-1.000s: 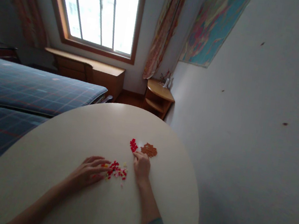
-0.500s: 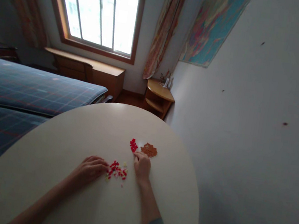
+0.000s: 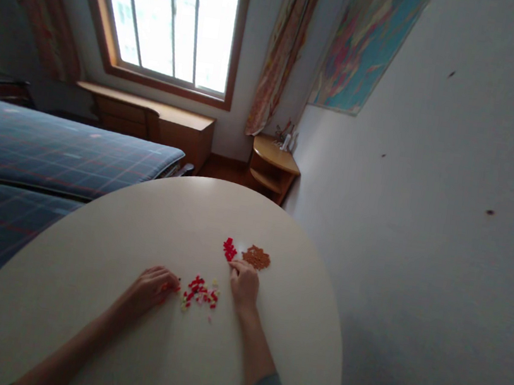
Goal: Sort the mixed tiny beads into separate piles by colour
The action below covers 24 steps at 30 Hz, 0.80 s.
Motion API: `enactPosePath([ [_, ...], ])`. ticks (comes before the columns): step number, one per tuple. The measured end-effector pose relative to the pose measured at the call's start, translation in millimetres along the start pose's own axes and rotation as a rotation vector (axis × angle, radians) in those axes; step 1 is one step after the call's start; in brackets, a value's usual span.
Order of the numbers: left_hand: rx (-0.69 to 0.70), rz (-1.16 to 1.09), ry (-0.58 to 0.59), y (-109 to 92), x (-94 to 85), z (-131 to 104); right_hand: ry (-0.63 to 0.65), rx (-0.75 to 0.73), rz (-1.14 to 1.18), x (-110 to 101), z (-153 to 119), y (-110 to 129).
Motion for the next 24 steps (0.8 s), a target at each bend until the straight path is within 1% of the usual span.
enactPosePath([
  [7, -0.053, 0.044, -0.049, 4, -1.3, -2, 0.009, -0.006, 0.017, -2, -1, 3],
  [13, -0.077, -0.008, -0.089, 0, -7.7, 2, 0.008, 0.006, 0.035, -2, 0, 2],
  [18, -0.126, -0.017, -0.139, 2, -9.4, 1, 0.013, 0.005, 0.028, -3, -1, 4],
  [20, -0.113, -0.006, -0.116, 4, -7.1, 1, 0.013, 0.004, 0.027, -3, -1, 5],
  [24, -0.072, 0.014, -0.016, 4, -1.4, -1, 0.013, 0.018, 0.025, -4, -1, 6],
])
Point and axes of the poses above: each hand's wrist, its own z-axis towards the middle knuckle, its own x-axis out of the palm, y = z × x, the point moved 5 cm from there along z, towards the middle knuckle, and after that the axes turned 9 degrees about x, right-handed, at the moved point
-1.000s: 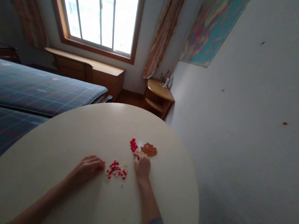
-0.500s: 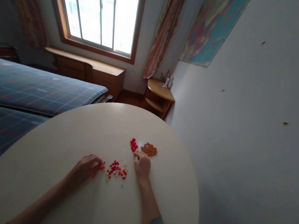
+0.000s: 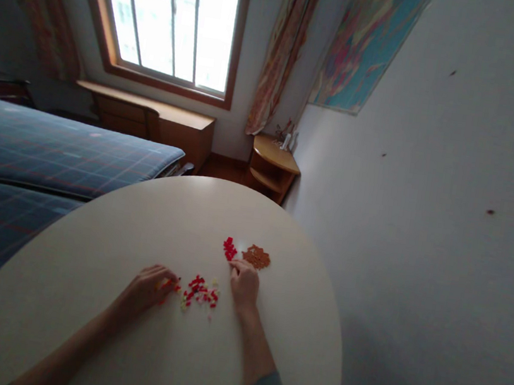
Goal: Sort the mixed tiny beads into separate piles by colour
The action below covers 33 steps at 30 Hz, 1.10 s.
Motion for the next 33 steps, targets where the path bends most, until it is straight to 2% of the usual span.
enactPosePath([
  [3, 0.029, 0.022, 0.054, -4, 0.3, 0, -0.002, 0.002, 0.001, 0, 0, 0],
  [8, 0.016, 0.093, 0.075, -12, -3.0, 2, -0.011, -0.016, 0.003, 1, 1, -1],
  [13, 0.009, 0.138, 0.11, -9, 2.4, 1, -0.015, -0.017, -0.009, 1, 1, -3],
  [19, 0.001, 0.113, 0.102, -4, 4.8, 0, -0.011, -0.018, -0.003, 1, 1, -3],
  [33, 0.028, 0.063, 0.087, -5, 3.7, 1, 0.002, -0.026, 0.009, 3, 1, -3],
])
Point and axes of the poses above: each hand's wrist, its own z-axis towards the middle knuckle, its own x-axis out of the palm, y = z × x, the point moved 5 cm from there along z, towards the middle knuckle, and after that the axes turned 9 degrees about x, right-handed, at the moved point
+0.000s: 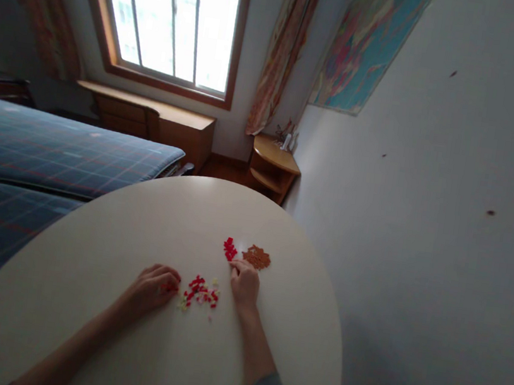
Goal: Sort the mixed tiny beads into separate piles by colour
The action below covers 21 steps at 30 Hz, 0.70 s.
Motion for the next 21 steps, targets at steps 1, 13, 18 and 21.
enactPosePath([
  [1, 0.003, -0.001, -0.007, 1, 0.1, 0, -0.002, -0.001, 0.002, 0, 0, 0],
  [13, -0.098, -0.071, -0.192, 2, -16.8, 0, 0.007, -0.38, 0.166, -2, -22, 50],
  [18, -0.128, -0.146, -0.241, -3, -23.7, 2, 0.102, -0.568, 0.153, 11, -46, 83],
  [21, -0.129, -0.182, -0.25, -5, -22.5, 2, 0.12, -0.617, 0.134, 15, -53, 91],
])
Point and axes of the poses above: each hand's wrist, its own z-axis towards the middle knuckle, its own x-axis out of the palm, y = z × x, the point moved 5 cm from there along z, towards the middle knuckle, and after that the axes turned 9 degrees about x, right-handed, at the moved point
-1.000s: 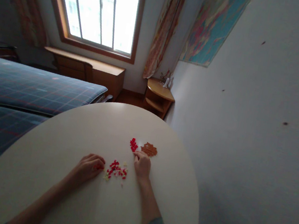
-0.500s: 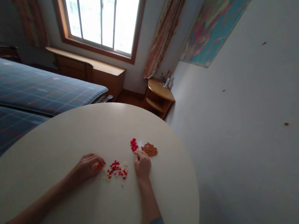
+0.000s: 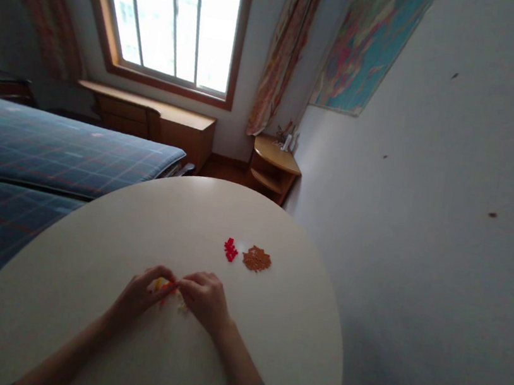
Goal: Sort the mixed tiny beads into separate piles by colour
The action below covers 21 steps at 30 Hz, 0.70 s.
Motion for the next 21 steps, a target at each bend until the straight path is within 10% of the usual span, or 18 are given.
enactPosePath([
  [21, -0.082, -0.13, 0.082, 5.0, 5.8, -4.0, -0.031, 0.042, 0.041, -3.0, 1.0, -2.4],
])
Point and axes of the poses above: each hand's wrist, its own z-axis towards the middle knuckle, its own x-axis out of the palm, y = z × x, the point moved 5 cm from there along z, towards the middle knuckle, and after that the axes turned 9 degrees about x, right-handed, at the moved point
